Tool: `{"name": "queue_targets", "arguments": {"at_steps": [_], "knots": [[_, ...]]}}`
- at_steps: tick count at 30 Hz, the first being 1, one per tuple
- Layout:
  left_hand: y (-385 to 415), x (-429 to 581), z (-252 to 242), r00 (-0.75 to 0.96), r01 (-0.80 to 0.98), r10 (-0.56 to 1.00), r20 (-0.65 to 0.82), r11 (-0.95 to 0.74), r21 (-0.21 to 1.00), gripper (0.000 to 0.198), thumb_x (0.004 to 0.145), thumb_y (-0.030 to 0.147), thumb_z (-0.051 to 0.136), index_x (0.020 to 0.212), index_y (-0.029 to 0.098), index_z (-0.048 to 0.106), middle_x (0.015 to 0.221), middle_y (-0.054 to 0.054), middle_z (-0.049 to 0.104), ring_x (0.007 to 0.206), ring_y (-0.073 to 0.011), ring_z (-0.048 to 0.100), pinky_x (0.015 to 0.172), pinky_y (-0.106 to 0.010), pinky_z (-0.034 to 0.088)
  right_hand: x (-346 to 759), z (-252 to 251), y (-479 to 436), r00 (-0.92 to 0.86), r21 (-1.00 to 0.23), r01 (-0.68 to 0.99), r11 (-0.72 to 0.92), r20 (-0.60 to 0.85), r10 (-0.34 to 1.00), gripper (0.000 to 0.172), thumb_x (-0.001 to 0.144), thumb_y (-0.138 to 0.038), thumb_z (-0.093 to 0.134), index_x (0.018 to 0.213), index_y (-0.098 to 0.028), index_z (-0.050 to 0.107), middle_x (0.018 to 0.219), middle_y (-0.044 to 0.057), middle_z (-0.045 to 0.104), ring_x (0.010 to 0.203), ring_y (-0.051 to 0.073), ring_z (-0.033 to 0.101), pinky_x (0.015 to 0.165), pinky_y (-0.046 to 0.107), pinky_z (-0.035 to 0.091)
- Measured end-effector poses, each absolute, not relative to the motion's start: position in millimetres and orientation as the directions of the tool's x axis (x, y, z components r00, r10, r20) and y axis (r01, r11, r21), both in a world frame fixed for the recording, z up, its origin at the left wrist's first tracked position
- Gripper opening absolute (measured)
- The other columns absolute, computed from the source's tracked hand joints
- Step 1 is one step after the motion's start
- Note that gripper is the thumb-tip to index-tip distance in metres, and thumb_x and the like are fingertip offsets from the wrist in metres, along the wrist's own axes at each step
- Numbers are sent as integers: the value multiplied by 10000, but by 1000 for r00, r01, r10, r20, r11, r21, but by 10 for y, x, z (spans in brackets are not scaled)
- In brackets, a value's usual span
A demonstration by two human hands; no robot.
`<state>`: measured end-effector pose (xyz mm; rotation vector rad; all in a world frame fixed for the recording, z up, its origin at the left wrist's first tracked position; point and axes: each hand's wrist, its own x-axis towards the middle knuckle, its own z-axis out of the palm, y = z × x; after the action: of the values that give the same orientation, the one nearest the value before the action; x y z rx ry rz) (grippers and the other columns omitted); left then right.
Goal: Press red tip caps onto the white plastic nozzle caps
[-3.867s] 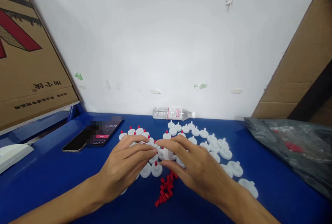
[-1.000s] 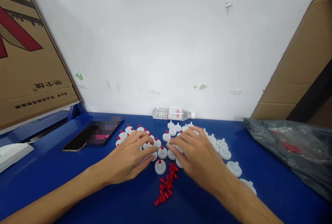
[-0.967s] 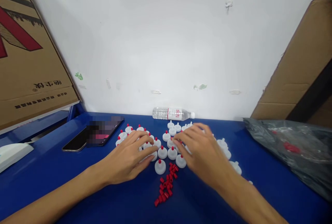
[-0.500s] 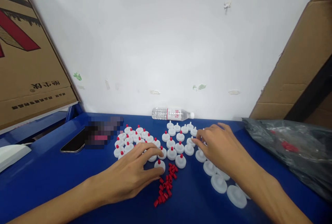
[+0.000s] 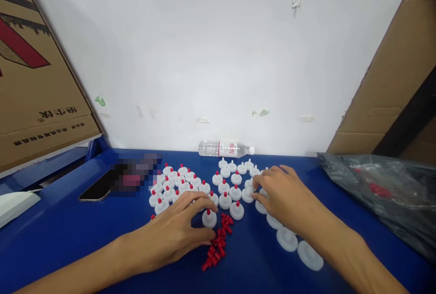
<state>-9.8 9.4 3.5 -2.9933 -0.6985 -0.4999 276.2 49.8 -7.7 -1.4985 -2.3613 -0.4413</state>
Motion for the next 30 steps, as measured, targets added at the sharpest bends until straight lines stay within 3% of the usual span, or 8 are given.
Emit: {"name": "queue_targets", "arguments": {"at_steps": [7, 11, 14, 16, 18, 23, 27, 30], "knots": [[78, -103, -4, 797, 436, 434, 419, -895, 98, 118, 1002, 109, 588, 1060, 191, 652, 1163, -83, 646, 1188, -248, 545, 1005, -379, 497, 2671, -88, 522, -459, 106, 882, 458, 408, 789, 106, 866, -141, 728, 790, -205, 692, 778, 50, 720, 864, 282, 680, 975, 545, 420], [98, -96, 6, 731, 433, 437, 525, -890, 139, 157, 963, 53, 566, 1024, 186, 622, 966, -42, 692, 953, -184, 614, 880, -327, 506, 2632, -6, 495, -460, 90, 875, 476, 465, 757, 144, 928, -92, 613, 848, -207, 649, 821, 33, 713, 846, 240, 681, 1043, 534, 380], [126, -107, 12, 712, 441, 424, 559, -890, 114, 181, 958, 38, 556, 1033, 186, 629, 939, -43, 698, 866, -174, 615, 824, -325, 496, 2598, 79, 451, -423, 57, 883, 466, 528, 737, 136, 979, -124, 512, 913, -209, 595, 848, 32, 694, 693, 195, 646, 814, 389, 482], [141, -128, 10, 712, 447, 408, 571, -891, 79, 229, 979, 42, 544, 1138, 179, 636, 976, -61, 700, 880, -181, 614, 828, -329, 500, 2566, 104, 426, -380, 4, 889, 458, 566, 732, 110, 976, -137, 500, 947, -217, 569, 861, 22, 686, 578, 177, 598, 579, 323, 427], [147, -151, 5, 719, 455, 387, 577, -890, 30, 338, 1000, 36, 510, 1297, 168, 600, 1035, -84, 694, 912, -188, 612, 837, -326, 512, 2528, 101, 410, -363, -55, 870, 491, 602, 711, 114, 968, -125, 506, 982, -221, 566, 918, 22, 693, 581, 176, 607, 522, 314, 399], [155, -164, 5, 729, 468, 365, 579, -883, -33, 374, 1017, 27, 474, 1340, 178, 587, 1067, -85, 684, 938, -190, 622, 837, -313, 528, 2419, 79, 354, -490, -58, 712, 700, 674, 554, 209, 954, -46, 502, 1034, -207, 608, 1111, 77, 703, 1018, 231, 671, 853, 364, 523], [170, -151, 6, 692, 468, 378, 616, -884, 16, 211, 1036, 76, 517, 1177, 178, 637, 1015, -67, 693, 922, -183, 626, 829, -303, 516, 2326, 78, 253, -629, 68, 548, 834, 691, 357, 231, 938, -26, 534, 1064, -191, 636, 1137, 75, 719, 1011, 209, 670, 910, 365, 514], [167, -160, 3, 639, 499, 396, 659, -866, 36, 171, 1049, 104, 527, 1140, 189, 644, 975, -56, 681, 866, -166, 617, 768, -283, 500, 2264, 48, 204, -661, 111, 529, 841, 676, 326, 222, 950, -35, 540, 1074, -187, 644, 1135, 62, 732, 956, 193, 679, 855, 340, 500]]}}
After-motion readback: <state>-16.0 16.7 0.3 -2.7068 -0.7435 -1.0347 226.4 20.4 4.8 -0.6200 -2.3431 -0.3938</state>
